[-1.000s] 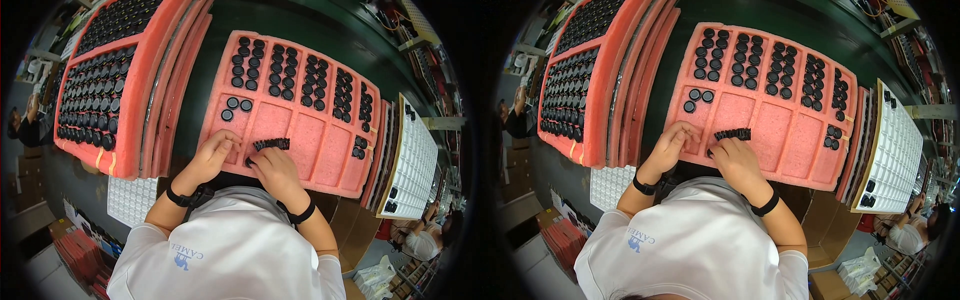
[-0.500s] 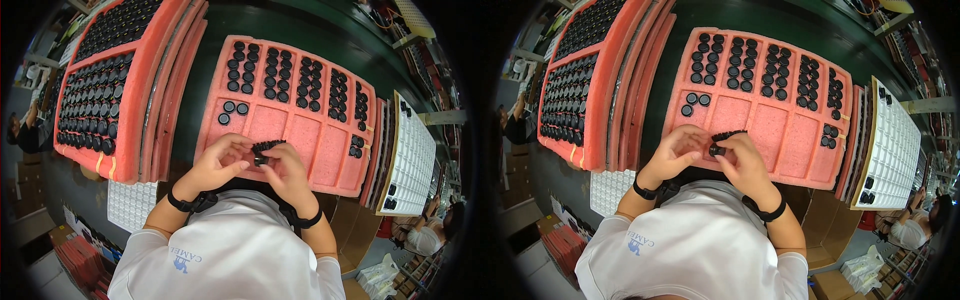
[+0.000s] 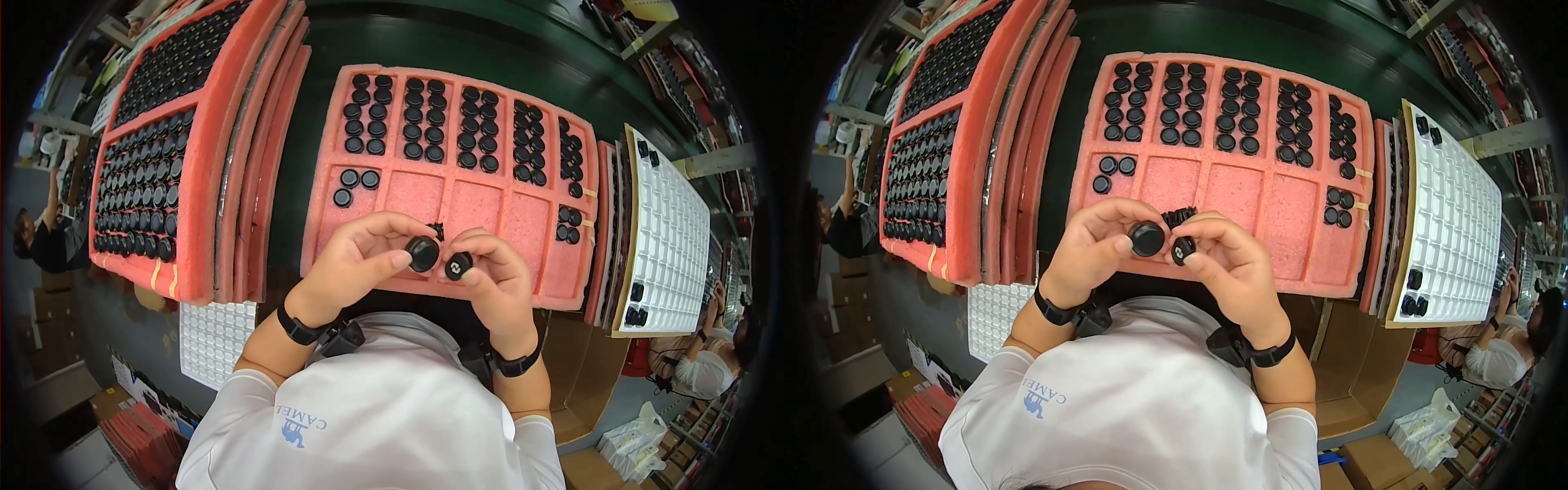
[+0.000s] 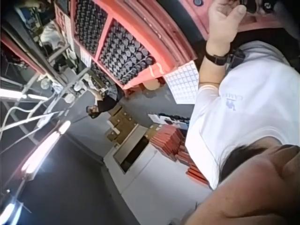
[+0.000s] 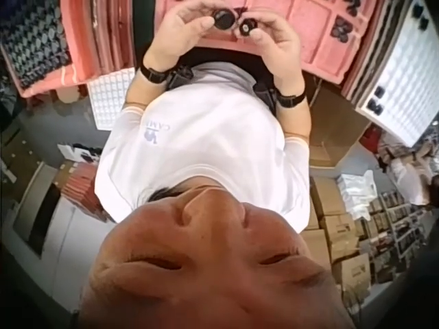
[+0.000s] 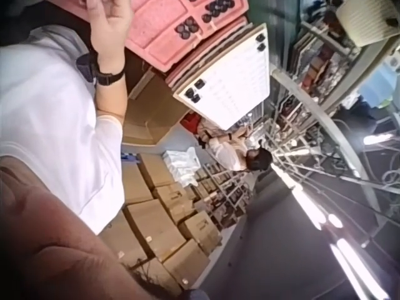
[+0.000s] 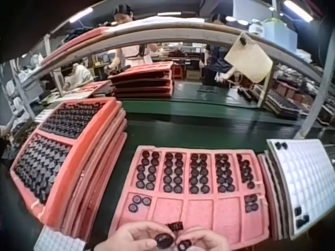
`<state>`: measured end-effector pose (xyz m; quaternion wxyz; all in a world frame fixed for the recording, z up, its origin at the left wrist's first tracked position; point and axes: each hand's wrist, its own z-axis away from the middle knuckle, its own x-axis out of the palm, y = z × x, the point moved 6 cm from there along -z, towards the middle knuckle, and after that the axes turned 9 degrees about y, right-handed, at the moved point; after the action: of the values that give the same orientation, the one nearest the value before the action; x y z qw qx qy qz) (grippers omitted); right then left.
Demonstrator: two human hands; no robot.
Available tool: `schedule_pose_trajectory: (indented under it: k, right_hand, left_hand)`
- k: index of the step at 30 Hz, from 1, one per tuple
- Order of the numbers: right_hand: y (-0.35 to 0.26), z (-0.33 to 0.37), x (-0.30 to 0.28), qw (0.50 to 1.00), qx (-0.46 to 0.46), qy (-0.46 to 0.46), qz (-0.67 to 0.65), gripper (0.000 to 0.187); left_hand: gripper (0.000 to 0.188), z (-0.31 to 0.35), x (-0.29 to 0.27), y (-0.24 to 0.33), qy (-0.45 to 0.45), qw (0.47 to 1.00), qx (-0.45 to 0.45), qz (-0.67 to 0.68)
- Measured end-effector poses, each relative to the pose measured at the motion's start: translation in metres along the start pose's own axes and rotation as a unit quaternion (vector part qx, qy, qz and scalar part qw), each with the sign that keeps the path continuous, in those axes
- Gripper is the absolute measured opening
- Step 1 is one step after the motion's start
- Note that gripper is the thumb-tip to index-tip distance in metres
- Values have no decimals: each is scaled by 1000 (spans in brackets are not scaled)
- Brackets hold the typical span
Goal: The person picks up a pink tray of small black components, joins two different black plastic parts together by hand, and places the assembled units into a white grid tray. This process is repeated for several components, handling each piece individually before placing the finished assemblies into the grid.
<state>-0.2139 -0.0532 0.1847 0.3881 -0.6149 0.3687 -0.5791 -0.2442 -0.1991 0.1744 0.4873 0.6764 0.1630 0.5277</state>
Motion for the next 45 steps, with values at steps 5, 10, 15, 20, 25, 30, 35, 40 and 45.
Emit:
schedule_pose_trajectory:
  k: [5,10,15,20,25,30,35,40,45]
  right_hand:
    - [8,6,-6,985,81,-2,-154,28]
    - [11,8,-12,984,91,15,-151,33]
    - [4,8,-17,996,46,31,-74,34]
    - [-9,5,-8,989,-59,24,131,26]
    - [-8,8,-1,972,-135,37,187,22]
    - [-4,5,-1,990,-93,51,95,18]
    - [-6,5,3,995,-77,40,47,19]
    - [-2,6,-2,994,-72,70,41,20]
    - [-4,5,0,990,-70,79,94,21]
  left_hand:
    - [31,-2,2,-14,-13,993,-58,102]
    - [34,-5,8,-13,-14,993,-58,103]
    - [33,-4,7,-9,22,1000,-3,-5]
    - [32,-2,18,-3,20,996,80,-39]
    - [32,-1,23,4,2,966,171,-197]
    - [32,-2,25,2,-13,977,154,-143]
    - [31,-2,28,0,-9,980,132,-146]
    - [32,-2,27,-1,-7,987,117,-114]
    - [33,-2,29,3,-23,967,158,-200]
